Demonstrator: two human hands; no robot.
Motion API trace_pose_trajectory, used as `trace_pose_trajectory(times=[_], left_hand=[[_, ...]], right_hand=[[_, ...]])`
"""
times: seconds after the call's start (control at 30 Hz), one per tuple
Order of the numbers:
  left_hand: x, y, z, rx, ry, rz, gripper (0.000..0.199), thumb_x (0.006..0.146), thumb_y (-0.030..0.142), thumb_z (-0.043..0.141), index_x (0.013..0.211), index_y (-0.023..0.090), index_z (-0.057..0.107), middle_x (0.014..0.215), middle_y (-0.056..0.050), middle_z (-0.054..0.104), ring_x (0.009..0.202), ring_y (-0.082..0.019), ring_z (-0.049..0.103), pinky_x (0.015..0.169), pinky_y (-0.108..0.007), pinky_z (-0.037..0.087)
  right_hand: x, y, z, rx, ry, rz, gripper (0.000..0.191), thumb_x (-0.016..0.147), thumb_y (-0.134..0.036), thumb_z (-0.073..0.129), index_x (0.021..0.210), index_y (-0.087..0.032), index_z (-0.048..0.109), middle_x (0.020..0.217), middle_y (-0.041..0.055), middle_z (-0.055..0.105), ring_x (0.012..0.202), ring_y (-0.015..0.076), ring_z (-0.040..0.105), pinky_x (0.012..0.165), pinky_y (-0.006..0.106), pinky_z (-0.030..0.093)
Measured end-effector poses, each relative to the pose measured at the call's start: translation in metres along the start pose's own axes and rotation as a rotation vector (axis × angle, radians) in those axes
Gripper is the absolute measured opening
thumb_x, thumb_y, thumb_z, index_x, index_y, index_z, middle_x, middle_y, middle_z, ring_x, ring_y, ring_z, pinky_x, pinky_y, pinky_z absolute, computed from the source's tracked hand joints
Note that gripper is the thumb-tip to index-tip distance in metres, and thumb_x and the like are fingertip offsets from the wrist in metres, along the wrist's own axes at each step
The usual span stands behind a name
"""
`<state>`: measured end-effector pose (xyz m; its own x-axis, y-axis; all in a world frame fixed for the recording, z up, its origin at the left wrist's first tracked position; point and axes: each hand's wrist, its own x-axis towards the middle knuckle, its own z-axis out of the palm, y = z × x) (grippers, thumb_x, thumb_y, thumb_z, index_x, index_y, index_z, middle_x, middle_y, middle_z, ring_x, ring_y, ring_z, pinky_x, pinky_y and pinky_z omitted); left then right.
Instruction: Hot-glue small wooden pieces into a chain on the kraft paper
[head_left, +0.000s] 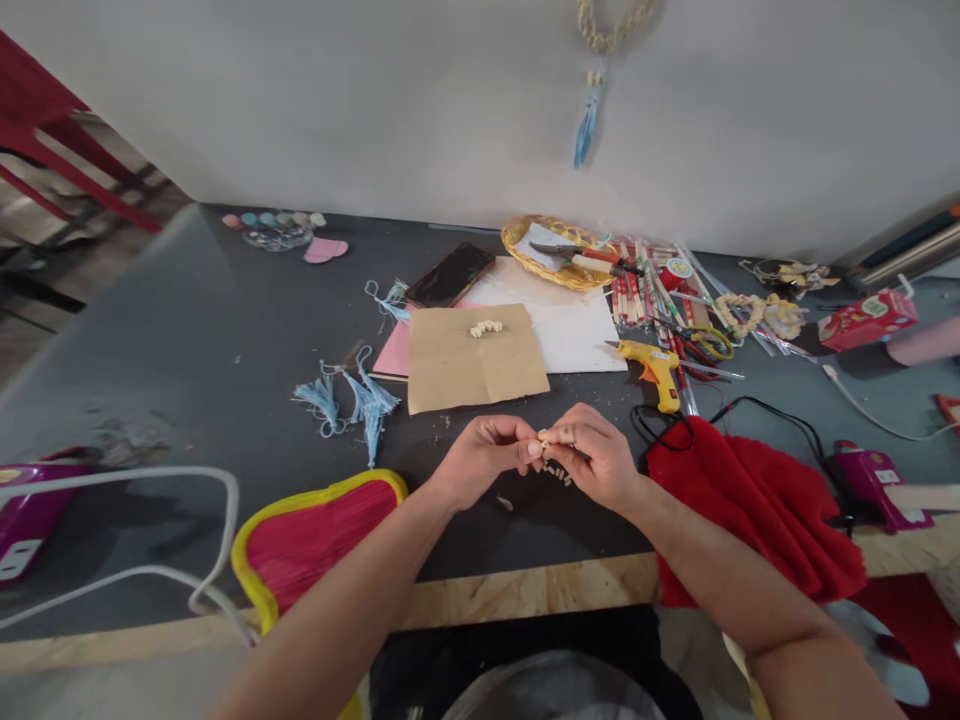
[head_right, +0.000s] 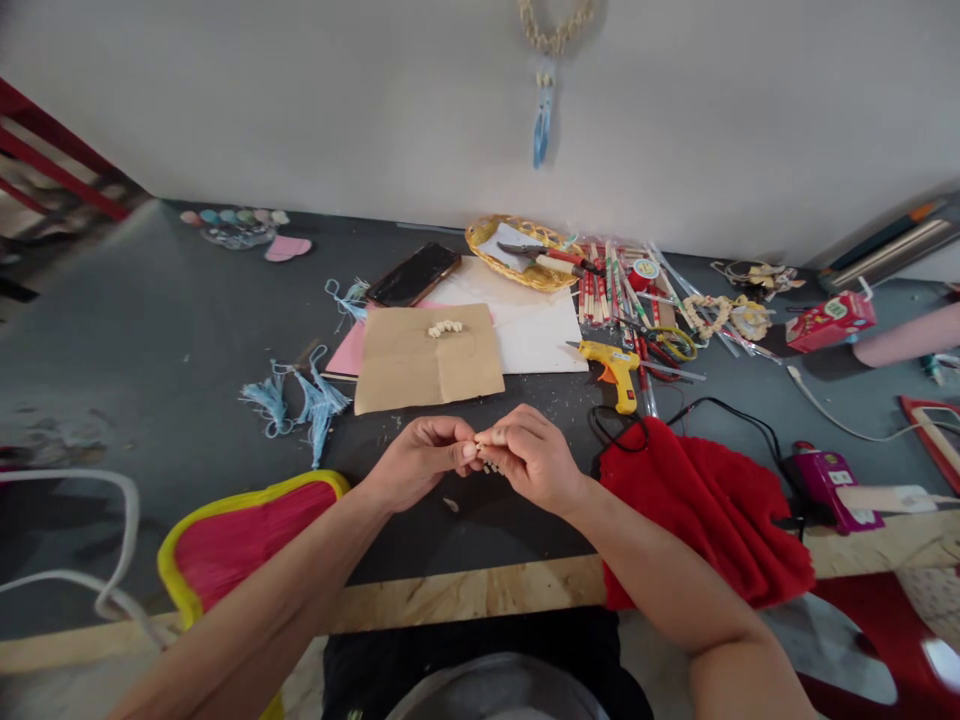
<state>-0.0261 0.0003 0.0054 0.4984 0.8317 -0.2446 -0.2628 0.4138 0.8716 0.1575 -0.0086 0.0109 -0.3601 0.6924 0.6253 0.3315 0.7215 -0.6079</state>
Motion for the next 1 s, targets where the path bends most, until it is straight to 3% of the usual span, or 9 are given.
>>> trace_pose_trajectory(times=[0.23,0.47,0.73,1.0], left_hand=[[-0.0016,0.0035,-0.0007,0.035,-0.046,0.018,0.027,0.074,0.038,0.076,0.068,0.012,0.071,0.062,-0.003,0.067,0.055,-0.009,0.054,0.053,-0.020,0.041],[0.0000,0.0021,-0.0016,0.031,-0.018,0.033,0.024,0.076,0.037,0.074,0.079,0.013,0.073,0.070,-0.004,0.069,0.059,-0.010,0.055,0.057,-0.021,0.043],[0.0001,0.0050,-0.0003,0.020,0.020,0.024,0.019,0.070,0.029,0.080,0.080,0.013,0.075,0.069,-0.003,0.069,0.058,-0.008,0.053,0.057,-0.020,0.042],[-0.0011,0.0045,-0.0019,0.077,-0.008,0.018,0.020,0.074,0.032,0.076,0.079,0.013,0.074,0.071,-0.004,0.069,0.059,-0.008,0.053,0.058,-0.021,0.042]], right_hand=[[-0.0025,-0.0035,-0.0010,0.067,0.039,0.135,0.015,0.090,-0.018,0.058,0.103,-0.020,0.065,0.085,0.0060,0.067,0.076,0.0151,0.064,0.068,0.028,0.055],[-0.0021,-0.0048,-0.0022,0.030,0.052,0.149,0.008,0.088,-0.018,0.059,0.093,-0.021,0.065,0.080,0.0041,0.066,0.073,0.0147,0.064,0.066,0.027,0.055],[-0.0014,-0.0025,-0.0030,-0.051,0.036,0.063,0.012,0.085,-0.013,0.063,0.094,-0.021,0.064,0.081,0.0047,0.067,0.074,0.0149,0.063,0.067,0.028,0.055],[-0.0011,-0.0005,-0.0048,-0.094,0.007,-0.007,0.013,0.088,-0.016,0.061,0.099,-0.021,0.067,0.082,0.0060,0.068,0.073,0.0155,0.064,0.065,0.028,0.056]])
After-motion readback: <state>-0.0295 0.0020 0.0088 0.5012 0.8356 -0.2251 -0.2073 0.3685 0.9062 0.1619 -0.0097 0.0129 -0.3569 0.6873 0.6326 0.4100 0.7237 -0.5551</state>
